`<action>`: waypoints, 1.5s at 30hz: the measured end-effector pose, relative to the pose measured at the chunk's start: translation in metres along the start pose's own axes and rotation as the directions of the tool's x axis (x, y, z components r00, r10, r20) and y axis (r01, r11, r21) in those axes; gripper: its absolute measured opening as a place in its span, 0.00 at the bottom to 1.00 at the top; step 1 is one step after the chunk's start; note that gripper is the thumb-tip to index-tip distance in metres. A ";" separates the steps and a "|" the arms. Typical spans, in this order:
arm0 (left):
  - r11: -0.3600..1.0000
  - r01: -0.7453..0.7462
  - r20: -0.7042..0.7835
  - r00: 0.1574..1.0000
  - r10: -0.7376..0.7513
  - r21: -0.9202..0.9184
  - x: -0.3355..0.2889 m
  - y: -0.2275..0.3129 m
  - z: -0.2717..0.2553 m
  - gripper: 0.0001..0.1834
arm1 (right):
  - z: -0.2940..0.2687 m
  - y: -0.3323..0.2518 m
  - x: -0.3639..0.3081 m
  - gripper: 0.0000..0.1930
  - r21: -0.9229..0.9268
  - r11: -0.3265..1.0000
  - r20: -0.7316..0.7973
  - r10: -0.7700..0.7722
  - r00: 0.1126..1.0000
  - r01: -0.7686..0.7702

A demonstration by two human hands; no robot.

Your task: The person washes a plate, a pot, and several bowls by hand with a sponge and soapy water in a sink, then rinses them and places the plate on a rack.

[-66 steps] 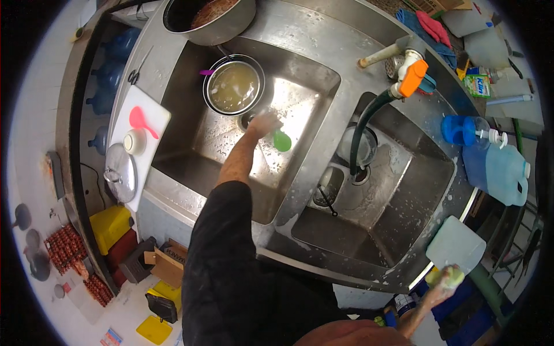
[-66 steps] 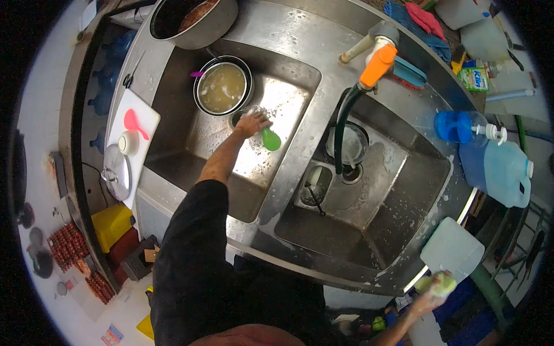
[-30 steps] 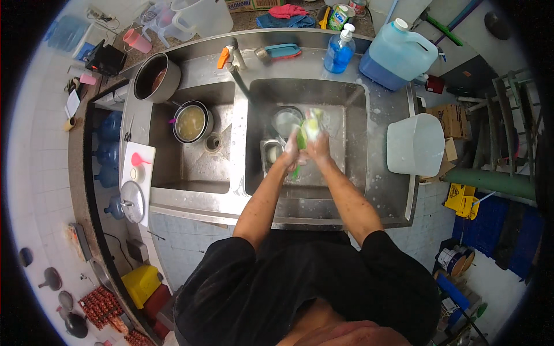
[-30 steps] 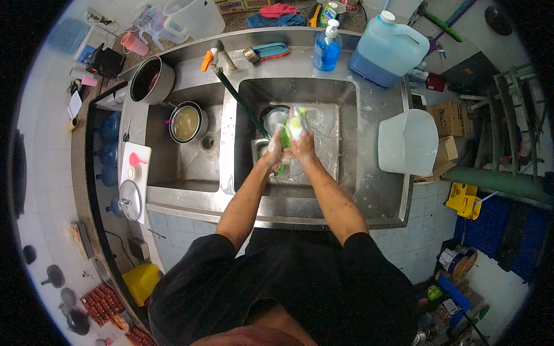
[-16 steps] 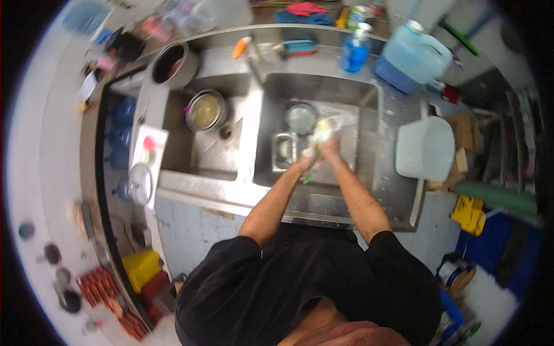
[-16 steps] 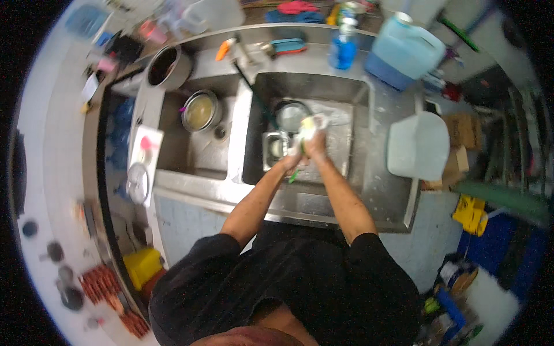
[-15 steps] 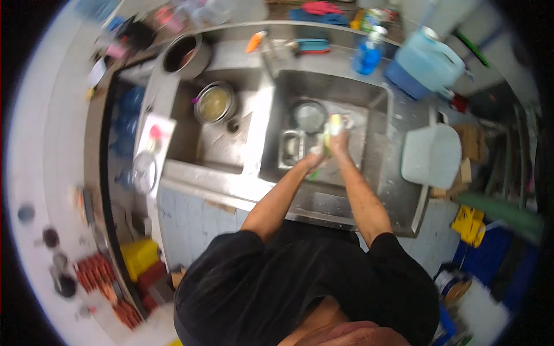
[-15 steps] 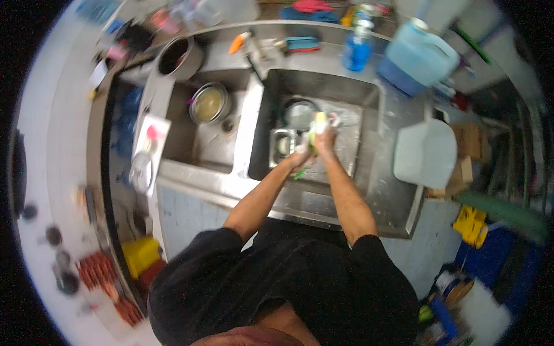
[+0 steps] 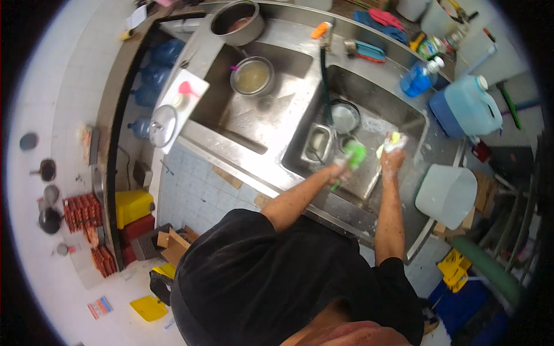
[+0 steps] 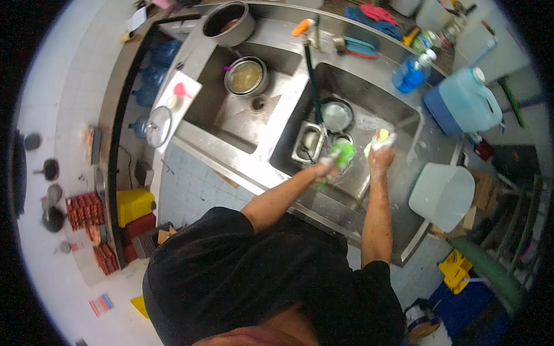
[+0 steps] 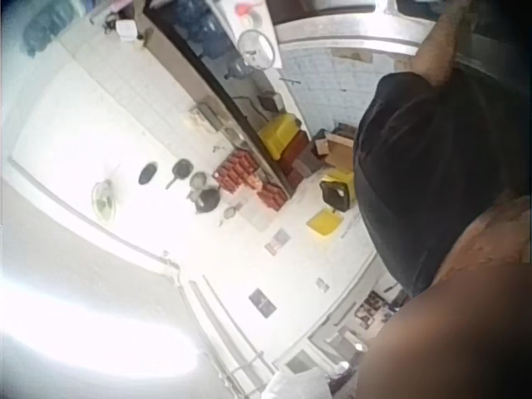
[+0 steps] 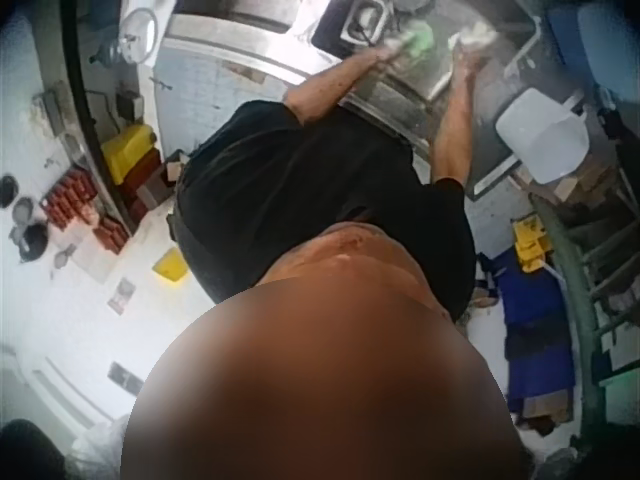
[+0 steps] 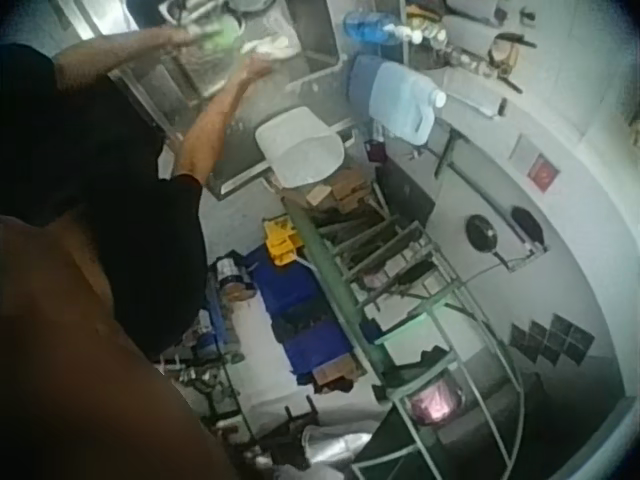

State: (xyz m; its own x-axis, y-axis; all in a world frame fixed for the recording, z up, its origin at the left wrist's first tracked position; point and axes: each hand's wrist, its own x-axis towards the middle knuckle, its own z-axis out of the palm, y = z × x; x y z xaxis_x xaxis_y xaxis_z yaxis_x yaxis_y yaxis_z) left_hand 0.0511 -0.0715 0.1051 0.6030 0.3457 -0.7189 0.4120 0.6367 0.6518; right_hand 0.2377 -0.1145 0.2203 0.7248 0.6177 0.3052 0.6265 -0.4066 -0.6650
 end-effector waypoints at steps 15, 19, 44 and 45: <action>0.796 0.059 -0.140 0.974 -0.178 -0.602 0.111 -0.014 -0.072 0.05 | -0.261 0.034 0.054 0.18 -0.571 0.790 -0.116 0.191 0.975 -0.223; 0.863 0.027 -0.202 0.968 -0.149 -0.505 0.120 -0.035 -0.090 0.12 | -0.158 -0.020 0.028 0.10 -0.161 0.985 -0.233 0.029 0.972 -0.068; 0.796 -0.317 -0.200 0.948 0.248 -0.515 0.086 0.020 -0.120 0.36 | 0.213 0.035 -0.060 0.18 -0.004 0.158 0.950 0.308 0.045 -0.987; 0.807 -0.300 -0.219 0.952 0.216 -0.508 0.107 0.022 -0.117 0.31 | 0.221 0.052 -0.065 0.20 0.084 0.330 0.915 0.347 0.204 -0.940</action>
State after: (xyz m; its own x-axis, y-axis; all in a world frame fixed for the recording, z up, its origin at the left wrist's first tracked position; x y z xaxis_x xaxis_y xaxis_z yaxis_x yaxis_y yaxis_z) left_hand 0.0448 0.0598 0.0140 0.5135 0.6173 -0.5961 -0.1955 0.7605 0.6192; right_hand 0.1601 -0.0273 0.0155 0.1031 0.6012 -0.7925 -0.4985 -0.6582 -0.5641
